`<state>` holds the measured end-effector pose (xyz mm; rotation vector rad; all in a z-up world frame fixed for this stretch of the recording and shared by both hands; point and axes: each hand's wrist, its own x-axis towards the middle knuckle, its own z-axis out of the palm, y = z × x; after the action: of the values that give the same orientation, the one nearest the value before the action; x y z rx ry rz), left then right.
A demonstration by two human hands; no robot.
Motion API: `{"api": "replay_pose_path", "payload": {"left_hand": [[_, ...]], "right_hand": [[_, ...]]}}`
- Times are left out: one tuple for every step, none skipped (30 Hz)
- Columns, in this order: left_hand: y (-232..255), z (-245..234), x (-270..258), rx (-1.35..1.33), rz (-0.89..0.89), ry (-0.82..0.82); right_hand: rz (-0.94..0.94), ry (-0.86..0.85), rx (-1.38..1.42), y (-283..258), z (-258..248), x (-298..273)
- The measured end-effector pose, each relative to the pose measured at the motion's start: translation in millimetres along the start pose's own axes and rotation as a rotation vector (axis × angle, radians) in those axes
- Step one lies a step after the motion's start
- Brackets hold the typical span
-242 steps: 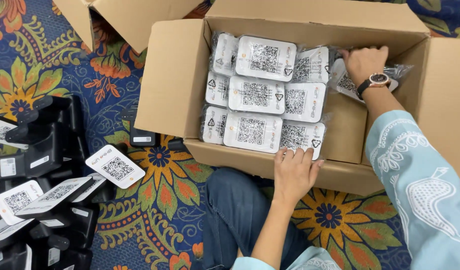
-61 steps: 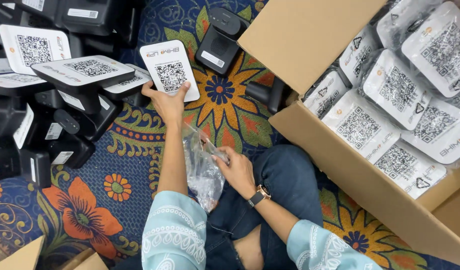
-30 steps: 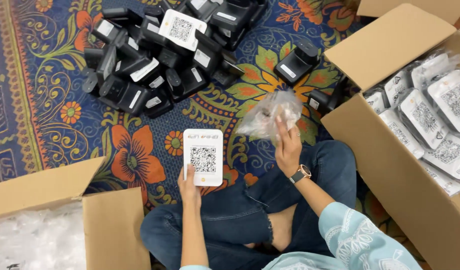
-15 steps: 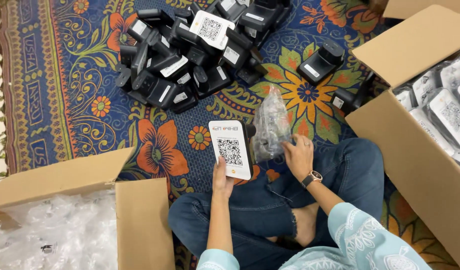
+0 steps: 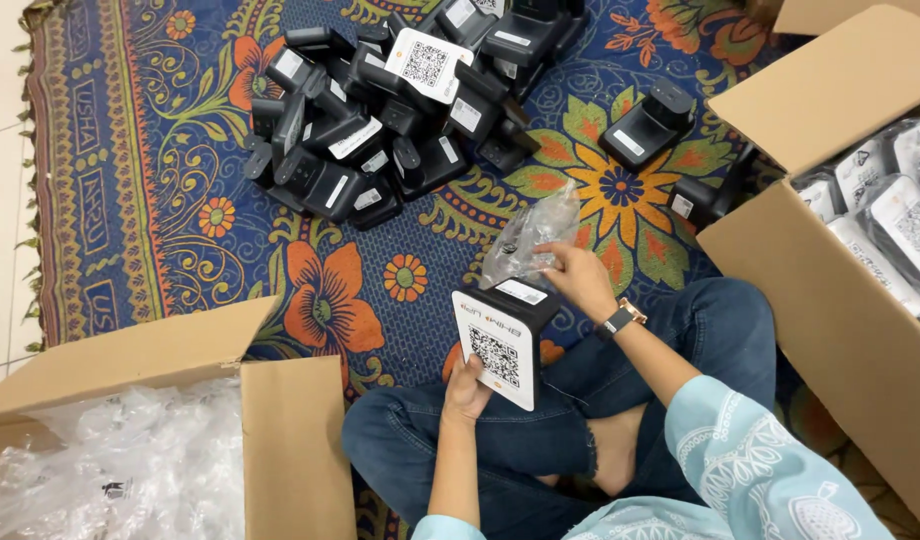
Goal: The person sits on a patterned rug and packs small black electronic devices into clear plastic bags. They place each wrapped device into a cardboard box, arranging them in neat rows alongside other packaged units.
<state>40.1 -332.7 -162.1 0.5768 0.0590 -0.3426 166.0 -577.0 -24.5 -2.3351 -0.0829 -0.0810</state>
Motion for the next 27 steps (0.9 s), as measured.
{"api": "replay_pose_path", "payload": {"left_hand": [[1,3,1,0.002,-0.001,-0.002],[2,6,2,0.058,0.021,0.035],[2,9,2,0.112,0.044,0.073],[6,15,4,0.112,0.044,0.073],[8,21,5,0.136,0.042,0.102],[11,27,6,0.16,0.04,0.132],[13,29,7,0.16,0.042,0.131],[14,31,8,0.183,0.045,0.109],[15,34,9,0.206,0.046,0.086],[13,34,9,0.206,0.047,0.084],[12,35,9,0.273,0.027,0.086],[11,35,8,0.339,0.008,0.087],[16,49,7,0.338,0.009,0.088],[21,62,7,0.433,0.012,0.088],[25,76,6,0.528,0.016,0.089],[22,72,7,0.526,0.017,0.091],[19,67,9,0.54,0.006,0.137],[17,63,11,0.553,-0.005,0.182],[17,62,11,0.553,-0.002,0.183],[18,61,12,0.513,0.015,0.246],[18,60,12,0.473,0.031,0.309],[17,58,13,0.473,0.033,0.31],[17,55,14,0.416,0.036,0.356],[17,52,15,0.359,0.04,0.402],[16,50,16,0.357,0.04,0.402],[16,48,17,0.27,0.039,0.417],[17,46,18,0.185,0.038,0.433]], "right_hand": [[0.001,0.003,0.001,0,-2,3],[0.0,-0.09,0.019,1,-3,6],[-0.001,-0.185,0.035,1,-5,8],[-0.001,-0.184,0.035,13,0,10],[-0.037,-0.249,0.031,25,5,12],[-0.073,-0.313,0.027,36,9,14],[-0.075,-0.313,0.026,37,9,14],[-0.152,-0.261,0.138,38,9,15],[-0.228,-0.208,0.25,39,8,16],[-0.229,-0.207,0.249,37,5,18],[-0.077,-0.204,0.276,35,3,20],[0.075,-0.202,0.302,32,0,22],[0.074,-0.203,0.302,28,-2,23],[0.085,-0.231,0.266,23,-5,23],[0.094,-0.26,0.228,19,-7,24],[0.092,-0.262,0.227,-4,-20,19],[-0.047,-0.26,0.091,-27,-33,13],[-0.187,-0.258,-0.046,-50,-46,8],[-0.19,-0.258,-0.046,-54,-47,4],[-0.272,-0.196,-0.092,-58,-49,-1],[-0.353,-0.133,-0.139,-62,-51,-6],[-0.354,-0.134,-0.139,-62,-50,-10],[-0.404,-0.154,-0.192,-62,-50,-14],[-0.453,-0.173,-0.244,-61,-49,-18],[-0.454,-0.174,-0.245,-63,-47,-23],[-0.468,-0.202,-0.301,-64,-45,-29],[-0.483,-0.23,-0.353,-66,-42,-34]]}}
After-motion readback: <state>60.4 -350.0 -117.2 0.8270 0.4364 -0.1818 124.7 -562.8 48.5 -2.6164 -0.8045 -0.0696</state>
